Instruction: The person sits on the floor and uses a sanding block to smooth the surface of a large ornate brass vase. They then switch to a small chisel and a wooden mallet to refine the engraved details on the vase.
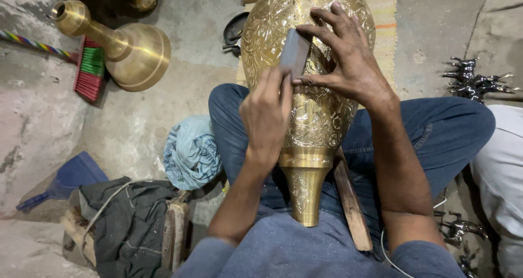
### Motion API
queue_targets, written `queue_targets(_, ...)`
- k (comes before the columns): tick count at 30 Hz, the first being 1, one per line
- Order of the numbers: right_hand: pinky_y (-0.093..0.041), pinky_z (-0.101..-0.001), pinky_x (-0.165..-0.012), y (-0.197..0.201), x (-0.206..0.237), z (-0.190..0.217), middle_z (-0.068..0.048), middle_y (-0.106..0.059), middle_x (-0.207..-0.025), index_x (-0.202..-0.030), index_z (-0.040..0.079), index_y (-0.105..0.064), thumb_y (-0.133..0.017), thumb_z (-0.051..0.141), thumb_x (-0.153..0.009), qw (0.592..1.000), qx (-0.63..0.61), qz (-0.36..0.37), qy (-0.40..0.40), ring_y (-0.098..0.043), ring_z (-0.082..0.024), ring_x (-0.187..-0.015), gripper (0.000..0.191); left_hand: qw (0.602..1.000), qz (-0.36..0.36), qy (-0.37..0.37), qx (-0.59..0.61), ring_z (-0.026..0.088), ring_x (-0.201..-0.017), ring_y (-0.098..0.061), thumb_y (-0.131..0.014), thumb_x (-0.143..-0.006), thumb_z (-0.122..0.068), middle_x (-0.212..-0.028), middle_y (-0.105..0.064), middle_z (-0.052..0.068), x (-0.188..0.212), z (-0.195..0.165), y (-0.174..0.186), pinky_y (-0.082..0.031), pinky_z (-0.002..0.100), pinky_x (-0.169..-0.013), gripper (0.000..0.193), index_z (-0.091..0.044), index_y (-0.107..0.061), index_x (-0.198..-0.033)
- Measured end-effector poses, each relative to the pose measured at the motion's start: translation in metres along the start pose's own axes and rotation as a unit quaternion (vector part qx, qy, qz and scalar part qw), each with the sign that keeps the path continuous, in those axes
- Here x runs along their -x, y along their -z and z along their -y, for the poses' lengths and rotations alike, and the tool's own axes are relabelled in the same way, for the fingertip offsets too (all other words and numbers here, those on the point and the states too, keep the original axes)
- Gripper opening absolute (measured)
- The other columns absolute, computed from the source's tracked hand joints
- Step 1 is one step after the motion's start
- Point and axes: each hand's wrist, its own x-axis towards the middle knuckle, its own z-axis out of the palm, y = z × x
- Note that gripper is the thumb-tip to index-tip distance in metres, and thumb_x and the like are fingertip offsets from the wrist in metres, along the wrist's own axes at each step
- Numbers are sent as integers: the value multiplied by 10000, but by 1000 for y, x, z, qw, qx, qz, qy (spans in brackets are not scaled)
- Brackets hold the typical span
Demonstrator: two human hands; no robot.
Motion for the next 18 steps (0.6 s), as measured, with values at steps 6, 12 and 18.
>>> queue_targets(6,-178,-683,-1271,1,-1,0,-81,-362,-1673,-1500,324,-544,-909,655,-641,1000,6,5,-4,-206,-373,-1580,990,1000,-8,-15,-17,187,-800,-760,-686,-1029,-122,-1064,-745,79,1,-1,-2,-640,301,-677,130,-70,-708,-1146)
queue_targets(12,-172,-684,-1272,1,-1,1,-79,-364,-1672,-1500,324,-541,-895,664,-628,1000,11,7,-6,-205,-369,-1583,1001,999,22,24,-10,181,-731,-747,-700,-1000,-137,-1051,-766,93,4,4,-6,-635,320,-605,151,-51,-712,-1122)
queue_targets(18,-169,-697,-1271,1,0,-2,-87,-353,-1685,-1514,320,-532,-889,661,-667,1000,1,7,-3,-193,-378,-1595,981,1000,-10,-20,-20,184,-786,-756,-690,-1021,-128,-1058,-751,107,8,15,-17,-647,294,-624,181,-41,-707,-1179)
